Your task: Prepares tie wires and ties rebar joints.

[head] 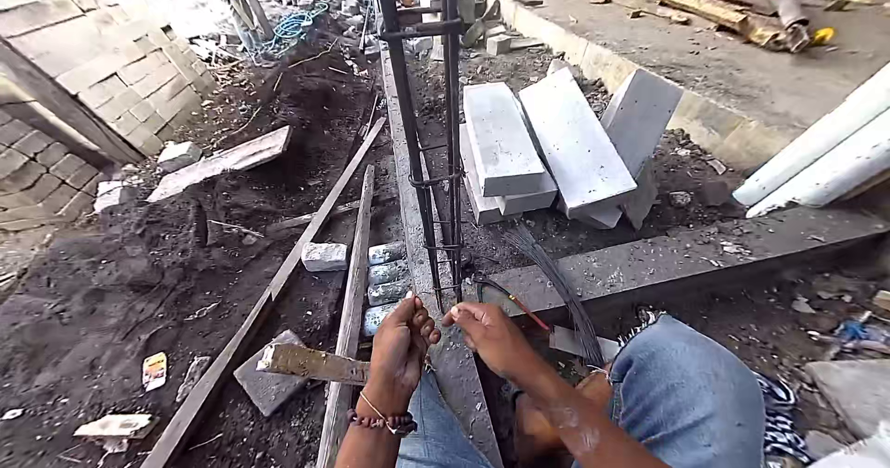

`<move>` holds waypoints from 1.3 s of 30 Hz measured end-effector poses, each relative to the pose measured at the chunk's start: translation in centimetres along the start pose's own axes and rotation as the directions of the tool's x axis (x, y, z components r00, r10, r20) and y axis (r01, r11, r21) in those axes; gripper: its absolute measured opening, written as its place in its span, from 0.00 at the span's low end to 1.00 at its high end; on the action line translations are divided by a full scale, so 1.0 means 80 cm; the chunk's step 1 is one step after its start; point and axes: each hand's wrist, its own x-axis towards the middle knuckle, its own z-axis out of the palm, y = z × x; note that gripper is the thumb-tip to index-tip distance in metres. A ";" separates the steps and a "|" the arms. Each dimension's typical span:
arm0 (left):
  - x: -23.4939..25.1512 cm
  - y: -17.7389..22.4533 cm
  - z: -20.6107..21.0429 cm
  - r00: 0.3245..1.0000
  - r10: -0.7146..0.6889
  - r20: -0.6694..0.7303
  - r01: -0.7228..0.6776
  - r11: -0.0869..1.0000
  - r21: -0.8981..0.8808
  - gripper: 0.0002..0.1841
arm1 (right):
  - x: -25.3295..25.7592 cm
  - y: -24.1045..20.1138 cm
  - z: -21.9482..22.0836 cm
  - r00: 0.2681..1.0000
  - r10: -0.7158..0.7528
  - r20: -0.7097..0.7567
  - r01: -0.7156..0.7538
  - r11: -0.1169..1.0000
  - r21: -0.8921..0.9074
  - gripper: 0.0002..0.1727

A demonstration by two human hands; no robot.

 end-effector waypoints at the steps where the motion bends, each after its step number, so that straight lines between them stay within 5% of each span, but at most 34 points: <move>1: 0.004 -0.002 0.002 1.000 0.017 -0.018 -0.017 1.000 0.005 0.19 | -0.002 0.001 0.006 1.000 0.003 -0.015 -0.002 0.999 0.033 0.22; 6: 0.010 0.008 -0.032 0.955 -0.207 0.211 0.140 0.945 0.294 0.20 | -0.003 0.007 -0.010 0.984 0.082 -0.159 -0.046 0.975 0.219 0.20; 8: 0.007 0.009 -0.032 0.962 -0.179 0.204 0.106 0.939 0.326 0.19 | -0.005 0.017 -0.010 0.983 0.069 -0.172 -0.028 0.973 0.227 0.20; 13: 0.018 -0.009 -0.005 0.992 0.100 -0.074 -0.094 0.992 0.084 0.18 | -0.020 0.028 0.038 0.995 0.063 -0.084 -0.051 0.989 0.137 0.23; 19: 0.030 -0.027 0.006 0.953 0.105 -0.285 -0.122 0.992 -0.041 0.18 | -0.046 0.033 0.092 0.984 0.135 -0.115 -0.145 0.986 -0.085 0.24; 22: 0.034 -0.041 -0.003 0.950 0.139 -0.279 -0.134 0.990 0.038 0.23 | -0.048 0.039 0.099 0.972 0.235 -0.001 -0.232 0.960 0.159 0.23; 25: 0.034 -0.043 -0.016 0.977 0.129 -0.169 -0.122 0.991 0.051 0.27 | -0.051 0.044 0.102 0.929 0.305 0.210 -0.370 0.784 0.498 0.23; 28: 0.031 -0.029 -0.026 0.998 0.068 -0.003 -0.068 0.997 0.046 0.28 | -0.050 0.057 0.096 0.883 0.244 0.401 -0.456 0.647 0.611 0.27; 31: 0.031 -0.025 -0.029 0.993 0.112 0.045 -0.115 0.991 0.074 0.29 | -0.050 0.057 0.091 0.873 0.137 0.469 -0.417 0.708 0.570 0.29; 36: 0.038 -0.030 -0.033 0.969 0.246 -0.021 -0.243 0.965 0.097 0.28 | -0.050 0.054 0.102 0.937 0.099 0.336 -0.218 0.916 0.338 0.19; 39: 0.041 -0.026 -0.041 0.984 0.178 0.010 -0.178 0.982 0.063 0.27 | -0.051 0.060 0.095 0.961 0.098 0.259 -0.213 0.860 0.463 0.19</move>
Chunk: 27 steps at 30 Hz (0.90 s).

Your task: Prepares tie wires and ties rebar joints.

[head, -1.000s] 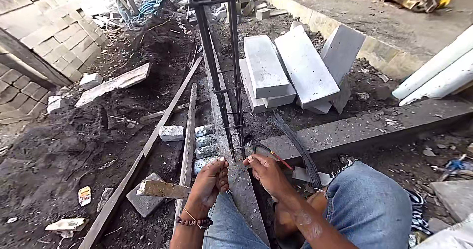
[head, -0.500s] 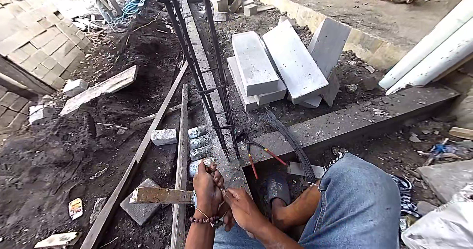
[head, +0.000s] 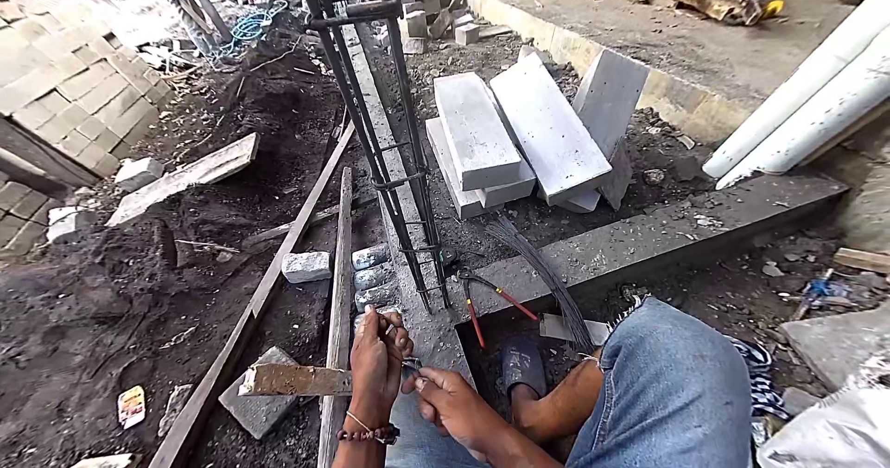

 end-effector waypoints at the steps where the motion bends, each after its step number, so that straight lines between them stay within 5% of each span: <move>1: 0.002 0.001 -0.007 0.998 -0.035 0.051 0.036 0.999 -0.009 0.26 | -0.003 -0.001 -0.006 1.000 0.017 0.023 -0.020 0.991 0.133 0.18; 5: 0.003 0.000 -0.028 0.968 -0.152 0.198 0.164 0.985 -0.044 0.22 | -0.015 -0.007 -0.029 0.980 0.076 0.185 -0.156 0.869 0.470 0.13; 14: -0.006 -0.017 -0.036 0.926 -0.233 0.299 0.248 0.969 -0.014 0.40 | -0.020 0.003 -0.041 0.962 0.145 0.233 -0.247 0.826 0.507 0.12; 21: -0.022 -0.023 -0.005 0.992 -0.123 -0.018 0.121 0.990 -0.069 0.31 | -0.015 0.016 -0.033 0.985 0.117 0.126 -0.117 0.993 -0.006 0.17; 27: -0.020 -0.030 0.007 0.998 -0.048 0.047 0.053 0.993 -0.110 0.35 | -0.010 0.009 -0.004 0.978 -0.100 -0.186 -0.024 0.822 -0.569 0.24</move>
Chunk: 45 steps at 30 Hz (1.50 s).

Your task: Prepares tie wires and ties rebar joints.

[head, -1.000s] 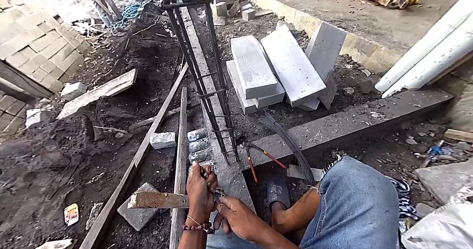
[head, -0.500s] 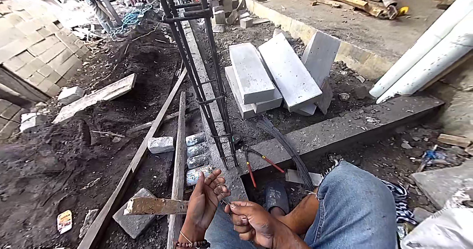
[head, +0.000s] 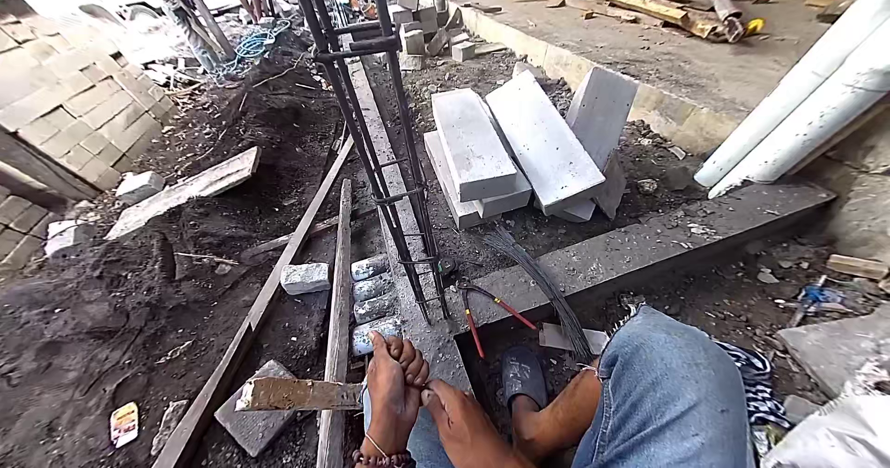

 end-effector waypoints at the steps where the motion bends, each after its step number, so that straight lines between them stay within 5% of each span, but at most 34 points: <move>1: 0.000 0.001 0.001 1.000 0.016 0.000 -0.016 0.999 0.050 0.36 | 0.001 -0.003 0.000 0.998 -0.002 -0.067 0.000 1.000 -0.023 0.23; 5: -0.005 0.000 -0.007 0.992 0.106 0.066 -0.121 0.948 0.294 0.38 | 0.011 0.005 -0.014 0.992 -0.050 -0.113 0.057 0.996 0.065 0.23; 10: -0.009 -0.010 -0.021 0.986 0.115 0.121 -0.150 0.930 0.336 0.33 | 0.013 0.021 -0.020 0.998 -0.069 -0.004 0.068 0.968 0.242 0.20; 14: -0.011 -0.017 -0.024 0.982 0.132 0.138 -0.176 0.905 0.387 0.31 | 0.010 0.026 -0.017 0.999 -0.040 0.005 0.038 0.985 0.170 0.20; 20: -0.010 -0.022 -0.017 0.993 0.068 -0.098 -0.050 0.983 0.175 0.31 | 0.004 0.027 -0.004 0.994 -0.101 0.036 0.097 0.990 0.102 0.21; 25: -0.005 -0.026 -0.019 0.990 0.097 -0.100 -0.081 0.984 0.158 0.31 | 0.004 0.022 -0.005 0.999 -0.046 -0.015 0.046 0.999 0.002 0.21; 27: -0.002 -0.026 -0.024 0.992 0.119 -0.039 -0.112 0.983 0.144 0.31 | 0.005 0.018 -0.012 0.999 -0.024 -0.026 0.025 1.000 0.019 0.21; 32: 0.006 -0.023 -0.054 0.946 0.121 0.301 -0.188 0.960 0.206 0.32 | 0.017 0.030 -0.048 0.997 -0.070 0.043 0.049 0.924 0.380 0.18; 37: 0.009 -0.021 -0.065 0.924 0.057 0.377 -0.116 0.984 0.136 0.26 | 0.006 0.027 -0.055 0.967 -0.010 0.256 -0.163 0.747 0.645 0.14; 41: 0.008 -0.024 -0.065 0.969 0.001 0.247 -0.032 0.992 0.124 0.25 | 0.006 0.033 -0.048 0.982 -0.039 0.185 -0.071 0.830 0.553 0.16; 45: 0.002 -0.028 -0.047 0.997 -0.010 0.077 -0.007 0.976 0.216 0.26 | 0.011 0.037 -0.040 0.998 -0.032 0.056 0.017 0.966 0.257 0.19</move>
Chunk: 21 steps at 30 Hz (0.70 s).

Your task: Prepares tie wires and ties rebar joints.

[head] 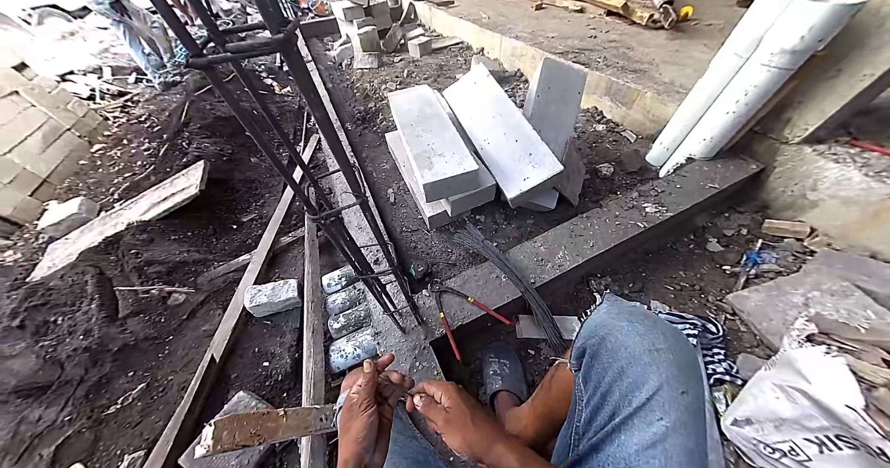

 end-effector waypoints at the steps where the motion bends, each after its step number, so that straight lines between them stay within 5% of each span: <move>1: -0.002 0.001 0.005 1.000 -0.001 -0.016 0.002 0.999 0.052 0.27 | 0.001 -0.001 0.001 0.999 0.018 -0.028 -0.020 0.996 -0.087 0.20; 4: -0.004 0.000 0.013 0.999 0.016 -0.047 -0.012 0.996 0.092 0.27 | 0.001 -0.002 0.004 0.998 0.022 -0.051 -0.030 0.985 -0.169 0.21; 9: 0.003 0.005 0.006 0.997 -0.071 -0.038 0.067 0.993 -0.094 0.24 | 0.001 0.002 0.005 0.999 -0.047 0.003 0.047 0.989 -0.138 0.20; 16: -0.002 0.012 0.014 0.999 -0.035 -0.023 0.038 0.991 0.126 0.27 | -0.005 -0.005 0.007 0.988 0.044 -0.151 -0.095 0.934 -0.345 0.20; 21: -0.006 0.010 0.019 0.999 -0.027 -0.027 0.029 0.997 0.075 0.23 | 0.001 -0.001 0.006 0.989 -0.004 -0.145 -0.042 0.948 -0.315 0.19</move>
